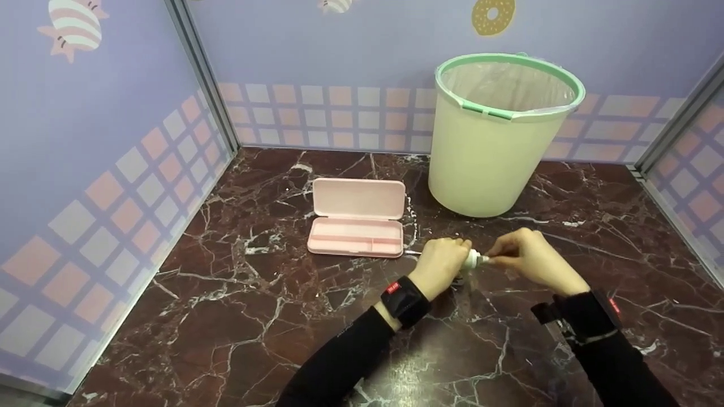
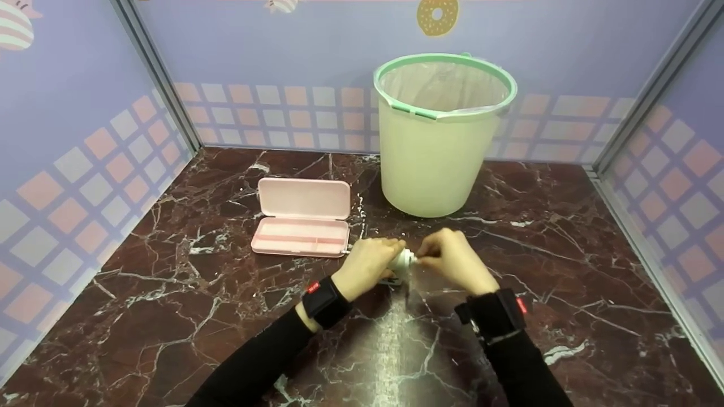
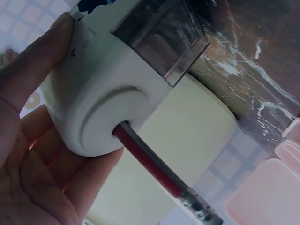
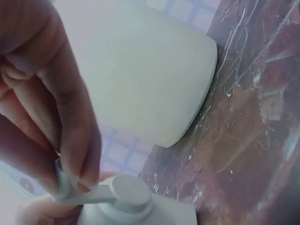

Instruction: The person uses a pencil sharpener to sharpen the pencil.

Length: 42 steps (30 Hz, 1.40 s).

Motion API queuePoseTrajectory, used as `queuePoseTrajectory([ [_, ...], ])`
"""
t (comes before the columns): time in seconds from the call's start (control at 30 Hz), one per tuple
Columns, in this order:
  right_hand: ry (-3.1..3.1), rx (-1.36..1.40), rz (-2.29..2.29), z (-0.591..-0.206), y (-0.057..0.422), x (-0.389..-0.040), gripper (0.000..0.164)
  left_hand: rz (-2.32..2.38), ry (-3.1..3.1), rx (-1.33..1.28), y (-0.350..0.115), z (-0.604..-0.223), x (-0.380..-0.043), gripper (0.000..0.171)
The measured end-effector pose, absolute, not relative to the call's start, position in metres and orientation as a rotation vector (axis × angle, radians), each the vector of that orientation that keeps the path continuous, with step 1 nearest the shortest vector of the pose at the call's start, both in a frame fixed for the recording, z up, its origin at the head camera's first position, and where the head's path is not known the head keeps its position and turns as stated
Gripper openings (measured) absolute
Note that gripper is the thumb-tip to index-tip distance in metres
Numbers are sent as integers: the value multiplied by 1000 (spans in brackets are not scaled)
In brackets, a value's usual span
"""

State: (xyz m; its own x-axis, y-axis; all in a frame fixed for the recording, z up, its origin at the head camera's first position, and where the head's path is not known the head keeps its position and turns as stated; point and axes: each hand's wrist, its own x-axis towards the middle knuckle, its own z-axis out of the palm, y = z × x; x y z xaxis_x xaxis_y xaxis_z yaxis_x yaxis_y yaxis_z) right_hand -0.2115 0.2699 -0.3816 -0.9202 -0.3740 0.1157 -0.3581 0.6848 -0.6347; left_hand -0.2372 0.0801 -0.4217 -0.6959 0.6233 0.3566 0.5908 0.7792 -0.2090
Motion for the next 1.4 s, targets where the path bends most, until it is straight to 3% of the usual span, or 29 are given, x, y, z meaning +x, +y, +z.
queuePoseTrajectory([
  [0.77,3132,-563,-1066,-388,266,-242,5,135,-2570,-994,75,-422,-246,47],
  [1.13,3177,-486,-1089,-410,262,-260,4,134,-2620,-1042,74,-419,-247,52],
  [1.4,3116,-574,-872,-437,259,-265,6,113,-2597,-1062,73,-419,-247,54],
])
